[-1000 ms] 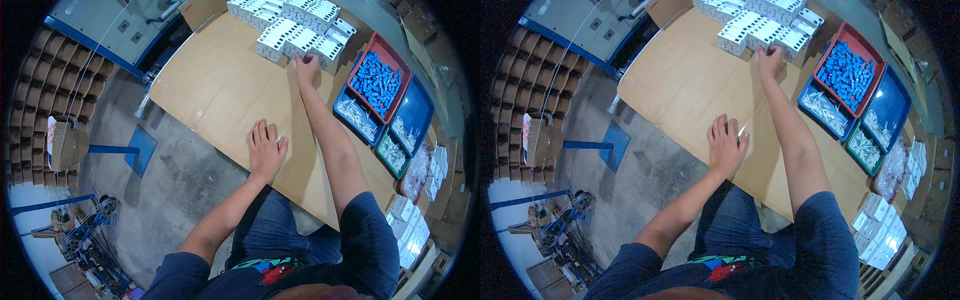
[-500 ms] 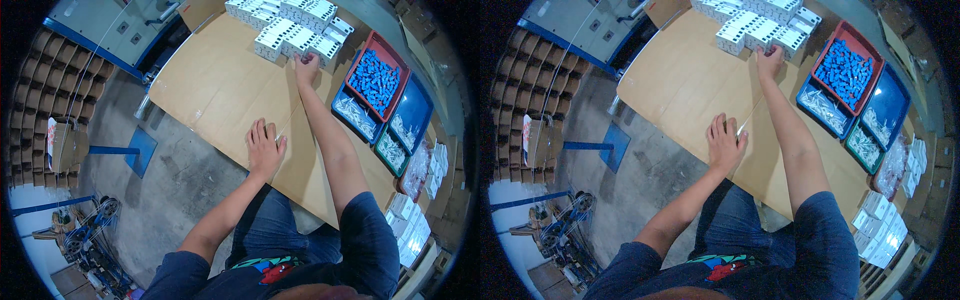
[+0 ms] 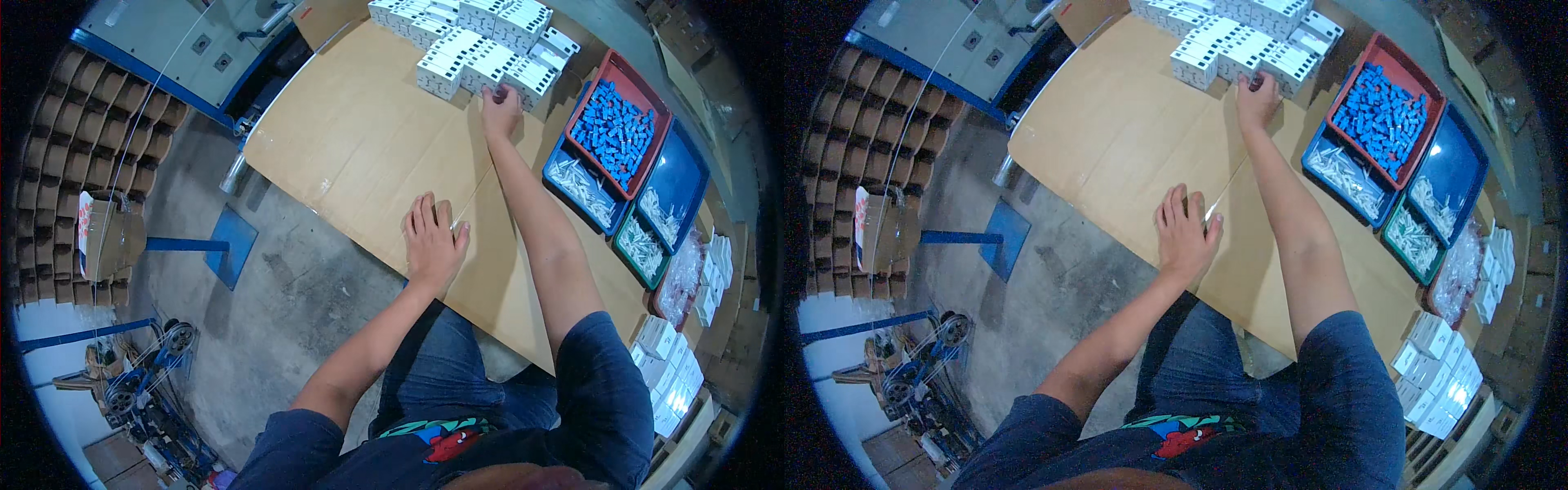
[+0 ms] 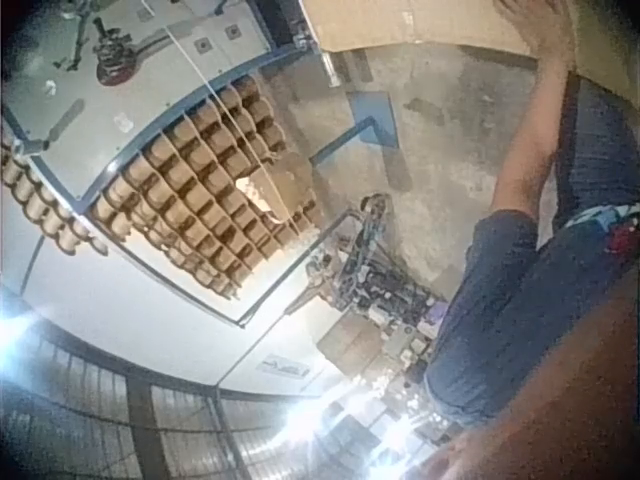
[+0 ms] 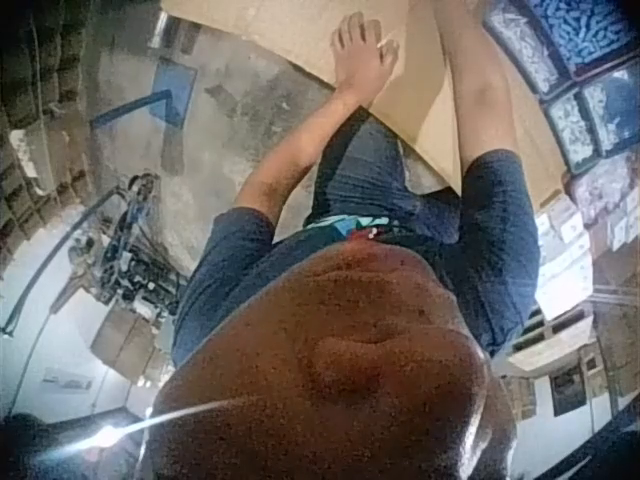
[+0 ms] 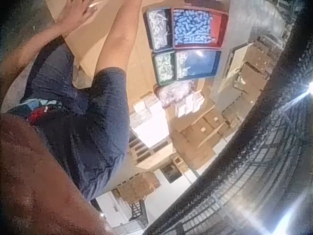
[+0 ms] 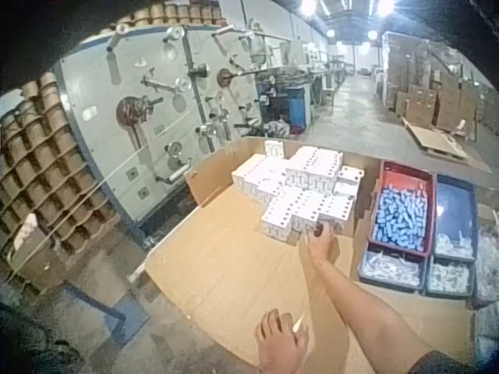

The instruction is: Assembling electronic units by placing circuit boards and blue components into white plastic housings.

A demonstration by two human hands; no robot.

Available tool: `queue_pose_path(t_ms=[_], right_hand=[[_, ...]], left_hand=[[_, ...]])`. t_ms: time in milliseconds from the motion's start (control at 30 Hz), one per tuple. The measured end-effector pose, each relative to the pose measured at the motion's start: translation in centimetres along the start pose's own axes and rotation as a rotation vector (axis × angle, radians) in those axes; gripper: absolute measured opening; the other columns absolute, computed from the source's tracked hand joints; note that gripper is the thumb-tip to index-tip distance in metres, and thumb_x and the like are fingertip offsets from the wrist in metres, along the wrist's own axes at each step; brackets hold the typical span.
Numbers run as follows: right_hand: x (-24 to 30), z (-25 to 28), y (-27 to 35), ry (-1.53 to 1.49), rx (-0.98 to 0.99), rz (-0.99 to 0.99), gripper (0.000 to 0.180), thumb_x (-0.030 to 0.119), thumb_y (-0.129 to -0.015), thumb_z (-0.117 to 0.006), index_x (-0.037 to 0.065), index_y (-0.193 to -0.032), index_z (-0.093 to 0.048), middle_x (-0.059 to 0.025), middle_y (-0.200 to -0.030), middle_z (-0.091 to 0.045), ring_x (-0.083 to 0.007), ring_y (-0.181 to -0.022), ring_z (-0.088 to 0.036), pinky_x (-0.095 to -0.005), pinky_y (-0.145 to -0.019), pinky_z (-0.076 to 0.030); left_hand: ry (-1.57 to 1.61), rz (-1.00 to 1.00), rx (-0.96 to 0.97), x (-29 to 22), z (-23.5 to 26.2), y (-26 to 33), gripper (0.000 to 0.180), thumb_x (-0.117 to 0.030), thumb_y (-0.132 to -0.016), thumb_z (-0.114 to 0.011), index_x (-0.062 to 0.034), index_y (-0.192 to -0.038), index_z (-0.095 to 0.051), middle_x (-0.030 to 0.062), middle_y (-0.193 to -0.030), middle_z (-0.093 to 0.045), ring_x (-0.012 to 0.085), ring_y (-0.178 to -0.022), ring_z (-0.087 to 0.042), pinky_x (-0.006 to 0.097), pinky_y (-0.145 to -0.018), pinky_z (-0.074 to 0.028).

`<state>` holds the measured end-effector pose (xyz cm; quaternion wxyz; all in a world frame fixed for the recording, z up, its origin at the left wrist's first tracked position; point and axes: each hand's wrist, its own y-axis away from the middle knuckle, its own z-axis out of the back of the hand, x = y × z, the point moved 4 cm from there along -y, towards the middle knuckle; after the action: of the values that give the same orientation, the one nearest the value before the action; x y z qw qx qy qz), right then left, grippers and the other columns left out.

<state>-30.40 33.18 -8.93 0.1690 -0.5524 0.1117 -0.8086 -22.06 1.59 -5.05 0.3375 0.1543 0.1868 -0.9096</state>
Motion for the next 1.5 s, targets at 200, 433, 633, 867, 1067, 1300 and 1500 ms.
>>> queue_pose_path(t_ms=[200,433,633,867,1067,1300,1500], right_hand=[[-0.6,-0.2,-0.4,0.021,-0.039,0.030,0.047,0.032,-0.079,-0.083,0.005,-0.112,-0.064,-0.0142,-0.107,-0.064,-0.0341,-0.103,-0.061,-0.0459,-0.091,-0.048],[-0.2,0.5,1.8,-0.045,-0.037,-0.007,0.043,0.027,-0.080,-0.082,0.003,-0.109,-0.063,-0.0138,-0.103,-0.062,-0.0307,-0.098,-0.061,-0.0433,-0.087,-0.049],[1.9,4.3,4.9,-0.139,0.027,0.039,0.024,0.014,-0.087,-0.070,0.002,-0.106,-0.064,-0.0130,-0.101,-0.062,-0.0263,-0.092,-0.064,-0.0385,-0.080,-0.053],[2.6,14.9,11.3,-0.315,0.265,-0.110,0.016,0.007,-0.095,-0.065,0.000,-0.109,-0.065,-0.0059,-0.097,-0.068,-0.0111,-0.085,-0.064,-0.0264,-0.077,-0.053],[1.2,28.3,18.4,-0.394,0.311,-0.293,0.012,0.006,-0.099,-0.062,-0.001,-0.108,-0.064,-0.0051,-0.095,-0.067,-0.0106,-0.087,-0.066,-0.0244,-0.075,-0.055],[-2.1,39.6,27.2,-0.293,0.268,-0.404,0.011,0.004,-0.100,-0.060,-0.001,-0.109,-0.064,-0.0043,-0.093,-0.067,-0.0089,-0.083,-0.065,-0.0235,-0.071,-0.054],[-2.9,42.1,29.3,-0.258,0.269,-0.467,0.011,0.004,-0.099,-0.060,-0.001,-0.109,-0.065,-0.0040,-0.087,-0.068,-0.0092,-0.080,-0.065,-0.0229,-0.070,-0.053]], left_hand=[[-0.003,-0.007,-0.020,-0.1,-0.2,-0.2,0.054,-0.038,-0.092,-0.062,-0.0007,-0.129,-0.052,0.0241,-0.144,-0.043,0.0391,-0.140,-0.035,0.053,-0.115,-0.026],[-0.016,0.007,-0.020,0.2,-0.5,0.0,0.053,-0.039,-0.093,-0.060,-0.0026,-0.130,-0.052,0.0235,-0.145,-0.044,0.0392,-0.141,-0.035,0.054,-0.116,-0.026],[0.030,-0.002,-0.037,0.0,0.0,0.3,0.052,-0.038,-0.093,-0.061,-0.0026,-0.130,-0.053,0.0244,-0.144,-0.043,0.0394,-0.140,-0.034,0.054,-0.115,-0.026],[-0.003,-0.024,-0.033,-0.2,0.0,0.0,0.054,-0.040,-0.094,-0.059,-0.0011,-0.130,-0.052,0.0248,-0.144,-0.043,0.0402,-0.140,-0.034,0.054,-0.116,-0.026],[-0.031,-0.071,-0.076,0.0,-0.5,0.0,0.054,-0.040,-0.095,-0.060,-0.0003,-0.130,-0.053,0.0240,-0.143,-0.044,0.0399,-0.139,-0.036,0.054,-0.115,-0.027],[-0.008,-0.076,-0.113,0.5,-1.0,0.4,0.054,-0.042,-0.092,-0.064,-0.0024,-0.129,-0.057,0.0219,-0.142,-0.047,0.0373,-0.138,-0.039,0.052,-0.113,-0.030],[0.196,-0.138,-0.249,1.5,-1.2,0.6,0.047,-0.035,-0.092,-0.070,-0.0055,-0.127,-0.059,0.0172,-0.126,-0.060,0.0325,-0.124,-0.055,0.047,-0.108,-0.037]])
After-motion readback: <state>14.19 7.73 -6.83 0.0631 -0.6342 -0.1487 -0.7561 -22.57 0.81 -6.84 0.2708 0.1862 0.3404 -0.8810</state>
